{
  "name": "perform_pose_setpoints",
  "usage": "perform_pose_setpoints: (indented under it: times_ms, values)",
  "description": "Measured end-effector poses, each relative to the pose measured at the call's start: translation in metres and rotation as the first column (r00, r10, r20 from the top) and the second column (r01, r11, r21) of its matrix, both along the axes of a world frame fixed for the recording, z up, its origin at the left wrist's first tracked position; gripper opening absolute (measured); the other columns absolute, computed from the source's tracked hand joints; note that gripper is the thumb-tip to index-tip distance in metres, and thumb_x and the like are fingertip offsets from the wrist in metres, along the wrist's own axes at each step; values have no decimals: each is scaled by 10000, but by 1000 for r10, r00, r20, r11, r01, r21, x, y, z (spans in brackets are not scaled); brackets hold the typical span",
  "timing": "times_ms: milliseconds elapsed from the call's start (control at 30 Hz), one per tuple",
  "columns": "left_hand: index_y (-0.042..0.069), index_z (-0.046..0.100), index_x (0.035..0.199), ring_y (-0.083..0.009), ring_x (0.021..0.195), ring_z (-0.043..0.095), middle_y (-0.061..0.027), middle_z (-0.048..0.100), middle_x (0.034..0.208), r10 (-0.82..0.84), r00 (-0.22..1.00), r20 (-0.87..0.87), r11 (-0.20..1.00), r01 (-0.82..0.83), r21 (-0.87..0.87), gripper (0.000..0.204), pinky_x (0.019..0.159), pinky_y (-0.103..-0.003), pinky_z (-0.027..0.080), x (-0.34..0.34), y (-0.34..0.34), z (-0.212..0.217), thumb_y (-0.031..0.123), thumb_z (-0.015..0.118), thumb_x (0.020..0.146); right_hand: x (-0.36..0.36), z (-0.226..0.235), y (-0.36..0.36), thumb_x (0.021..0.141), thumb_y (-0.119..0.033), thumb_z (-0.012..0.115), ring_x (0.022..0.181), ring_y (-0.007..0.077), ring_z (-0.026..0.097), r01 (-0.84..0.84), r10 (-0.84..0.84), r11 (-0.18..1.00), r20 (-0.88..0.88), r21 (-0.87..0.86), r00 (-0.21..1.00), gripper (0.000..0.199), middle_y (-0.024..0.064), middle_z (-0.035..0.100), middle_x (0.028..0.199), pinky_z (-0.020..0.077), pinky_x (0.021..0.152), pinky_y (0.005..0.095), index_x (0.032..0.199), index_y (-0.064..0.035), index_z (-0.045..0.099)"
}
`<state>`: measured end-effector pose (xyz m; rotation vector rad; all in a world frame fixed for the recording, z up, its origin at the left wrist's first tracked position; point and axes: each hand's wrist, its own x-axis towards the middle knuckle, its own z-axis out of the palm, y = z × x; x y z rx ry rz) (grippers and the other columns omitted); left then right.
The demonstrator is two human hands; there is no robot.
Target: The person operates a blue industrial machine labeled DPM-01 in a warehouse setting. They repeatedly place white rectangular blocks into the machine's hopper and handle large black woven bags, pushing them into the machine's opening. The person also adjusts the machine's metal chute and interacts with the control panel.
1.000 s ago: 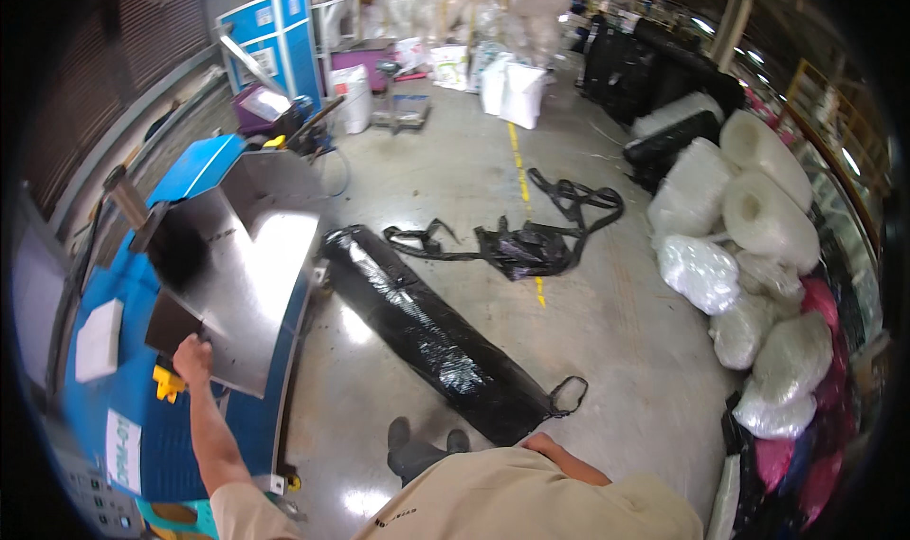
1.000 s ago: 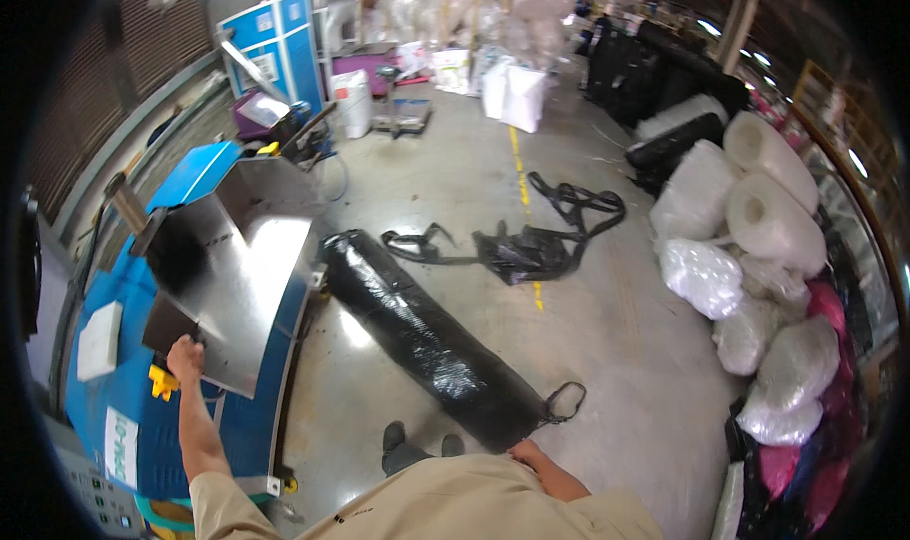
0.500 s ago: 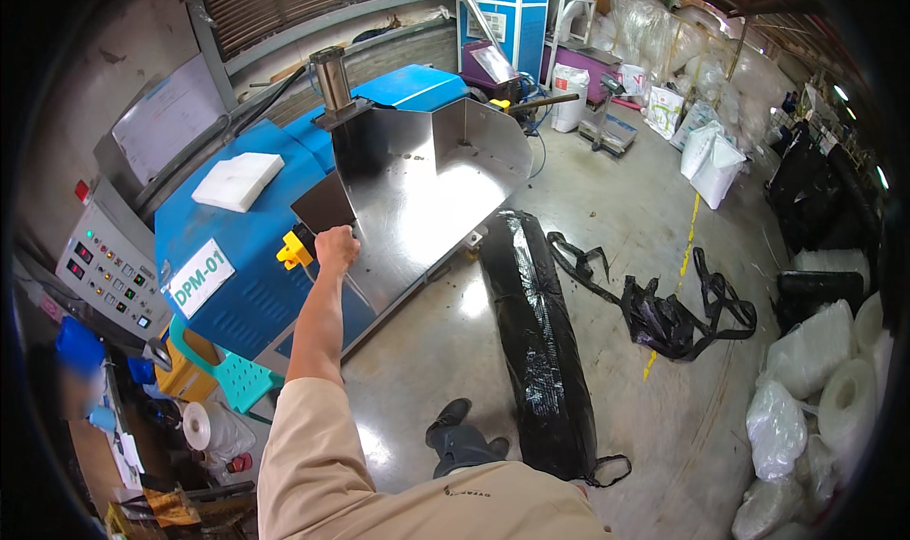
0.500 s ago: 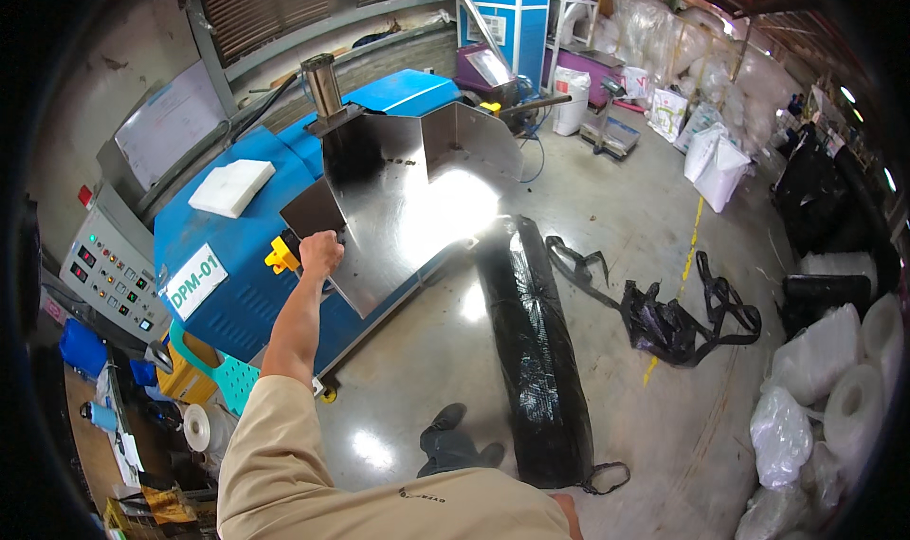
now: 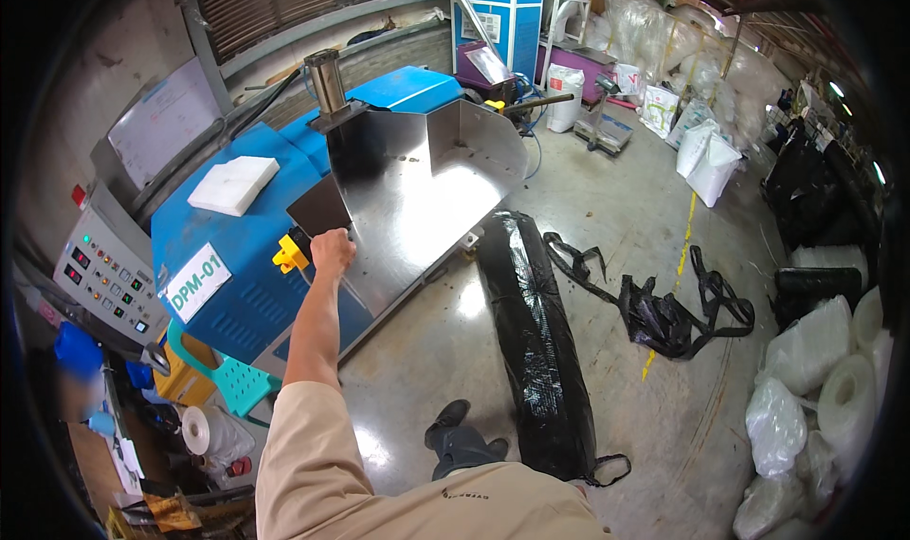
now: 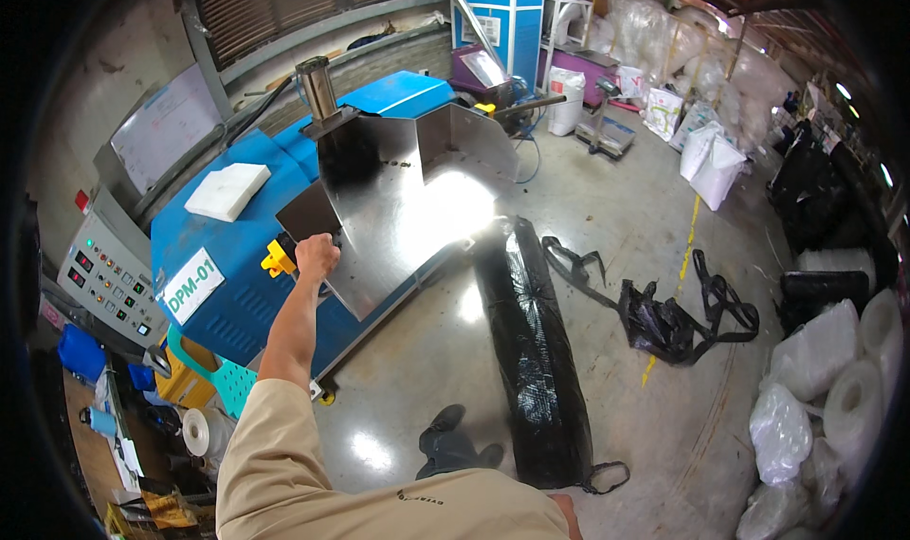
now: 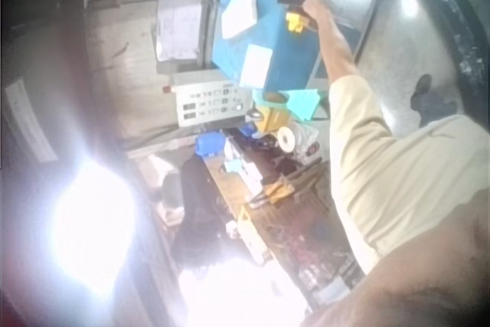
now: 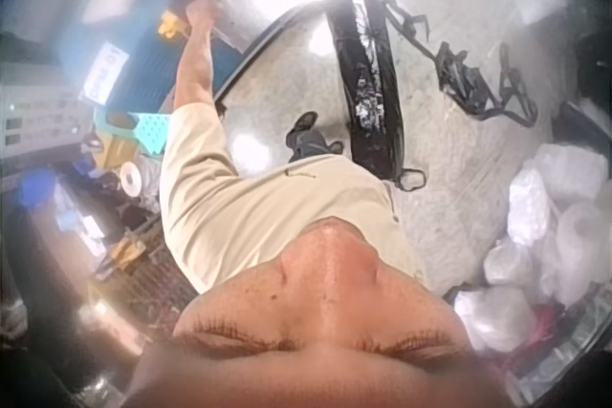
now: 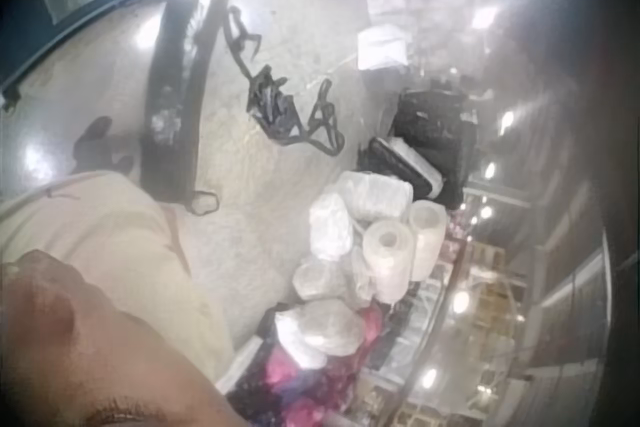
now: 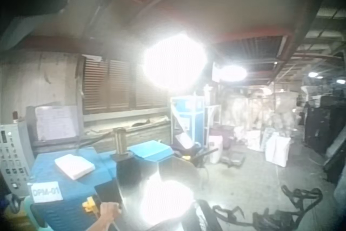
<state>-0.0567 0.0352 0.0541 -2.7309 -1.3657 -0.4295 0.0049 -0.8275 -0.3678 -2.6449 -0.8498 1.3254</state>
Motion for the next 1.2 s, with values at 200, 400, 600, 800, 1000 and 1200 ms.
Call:
perform_pose_setpoints:
  times_ms: [200, 400, 600, 800, 1000, 1200]
  values:
    - [70, 807, 961, -384, 930, 757, -199, 772, 975, -13, 1000, 13, 1000, 13, 11, 202, 863, -468, 602, -1, 0, -2, 189, 682, 857, -3, 0, -6, 902, -416, 631, 1069, 347, 740, -11, 11, 1000, 2, -2, 1000, 388, 188, 775, 1079, 571, 934, 438, 1077, -120, 812]
    - [72, 801, 939, -376, 923, 759, -191, 773, 965, -7, 1000, 4, 1000, 7, -5, 192, 853, -469, 604, 0, 7, -10, 197, 677, 862, -13, -2, -18, 897, -426, 624, 1084, 356, 735, -30, 30, 1000, 0, 0, 1000, 403, 189, 772, 1082, 570, 937, 443, 1089, -123, 809]
    - [67, 799, 937, -376, 914, 759, -184, 774, 952, -4, 1000, 12, 1000, 4, -6, 194, 842, -469, 604, -5, 14, -14, 197, 677, 859, -28, -11, -30, 892, -436, 617, 1099, 366, 729, -61, 61, 998, -4, 22, 998, 418, 190, 770, 1084, 568, 941, 447, 1101, -127, 805]
    - [63, 792, 933, -375, 916, 756, -182, 773, 954, -26, 1000, -12, 1000, 27, 14, 190, 840, -469, 601, 2, 0, 1, 196, 676, 861, -29, -22, -21, 875, -432, 635, 1056, 353, 745, -141, 140, 990, 43, 24, 989, 404, 173, 774, 1075, 578, 922, 440, 1108, -153, 811]
    - [64, 771, 909, -372, 887, 753, -174, 767, 920, -47, 998, 38, 998, 45, 54, 168, 815, -480, 597, -4, 10, -11, 191, 670, 866, -16, -12, 6, 868, -432, 642, 1052, 349, 746, -112, 111, 994, 27, 20, 993, 402, 166, 774, 1076, 580, 918, 438, 1111, -160, 811]
    - [70, 759, 904, -369, 850, 751, -163, 765, 901, -69, 995, 70, 993, 61, 102, 156, 780, -486, 591, -1, 20, -25, 192, 670, 863, -4, -9, 32, 860, -433, 649, 1047, 346, 748, -100, 99, 995, 21, 19, 995, 401, 159, 775, 1076, 582, 914, 435, 1113, -168, 812]
